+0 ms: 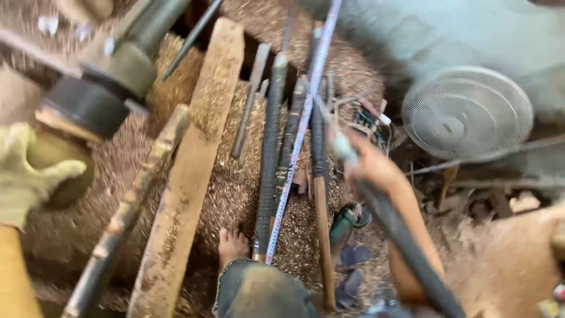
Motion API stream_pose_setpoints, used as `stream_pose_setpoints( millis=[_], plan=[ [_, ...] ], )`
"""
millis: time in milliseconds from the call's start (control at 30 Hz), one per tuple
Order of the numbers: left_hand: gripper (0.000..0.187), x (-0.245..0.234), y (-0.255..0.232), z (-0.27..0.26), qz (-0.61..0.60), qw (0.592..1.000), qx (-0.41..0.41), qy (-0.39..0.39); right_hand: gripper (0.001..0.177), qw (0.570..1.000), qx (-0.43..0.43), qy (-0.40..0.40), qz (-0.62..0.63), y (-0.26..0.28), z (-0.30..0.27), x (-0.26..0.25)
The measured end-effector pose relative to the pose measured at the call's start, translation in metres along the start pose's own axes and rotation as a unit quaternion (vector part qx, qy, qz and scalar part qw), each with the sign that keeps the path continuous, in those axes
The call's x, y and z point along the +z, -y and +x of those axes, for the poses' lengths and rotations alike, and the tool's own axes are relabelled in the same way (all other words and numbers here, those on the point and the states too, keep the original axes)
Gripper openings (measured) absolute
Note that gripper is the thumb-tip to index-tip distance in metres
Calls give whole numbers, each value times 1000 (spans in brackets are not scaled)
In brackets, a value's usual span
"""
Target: The person shapes a spinning wooden bowl-like workpiece on a lathe, holding a long cutting chisel against the rotating wood with one gloved hand while steadying the tool with the other. They occasionally reposition the tool and touch the workpiece before resuming cutting.
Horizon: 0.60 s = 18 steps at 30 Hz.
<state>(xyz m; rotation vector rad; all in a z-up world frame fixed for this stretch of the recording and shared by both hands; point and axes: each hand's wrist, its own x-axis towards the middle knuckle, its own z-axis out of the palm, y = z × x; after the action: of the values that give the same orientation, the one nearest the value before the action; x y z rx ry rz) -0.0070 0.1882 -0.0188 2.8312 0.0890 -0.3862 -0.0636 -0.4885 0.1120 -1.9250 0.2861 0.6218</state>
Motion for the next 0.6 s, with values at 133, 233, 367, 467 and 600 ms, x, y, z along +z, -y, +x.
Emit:
stream_pose_setpoints(
  millis=[133, 233, 367, 467, 600],
  plan=[
    [93, -25, -47, -9, 71, 993, -64, -62, 88, 945, -167, 4, 282, -8, 53, -53],
    [106, -38, -53, -23, 94, 987, -93, -90, 86, 910, -178, 35, 373, 3, 74, -49],
    [127, -28, -31, -10, 53, 991, -105, -71, 88, 868, -237, 155, 408, -36, 157, -57],
    [132, -1, -10, -9, 41, 992, -85, -88, 75, 830, -179, 71, 523, 19, 149, -27],
    [131, -11, -7, -31, -22, 986, -123, -112, 42, 721, -371, 324, 486, -26, 149, -3]
  ],
)
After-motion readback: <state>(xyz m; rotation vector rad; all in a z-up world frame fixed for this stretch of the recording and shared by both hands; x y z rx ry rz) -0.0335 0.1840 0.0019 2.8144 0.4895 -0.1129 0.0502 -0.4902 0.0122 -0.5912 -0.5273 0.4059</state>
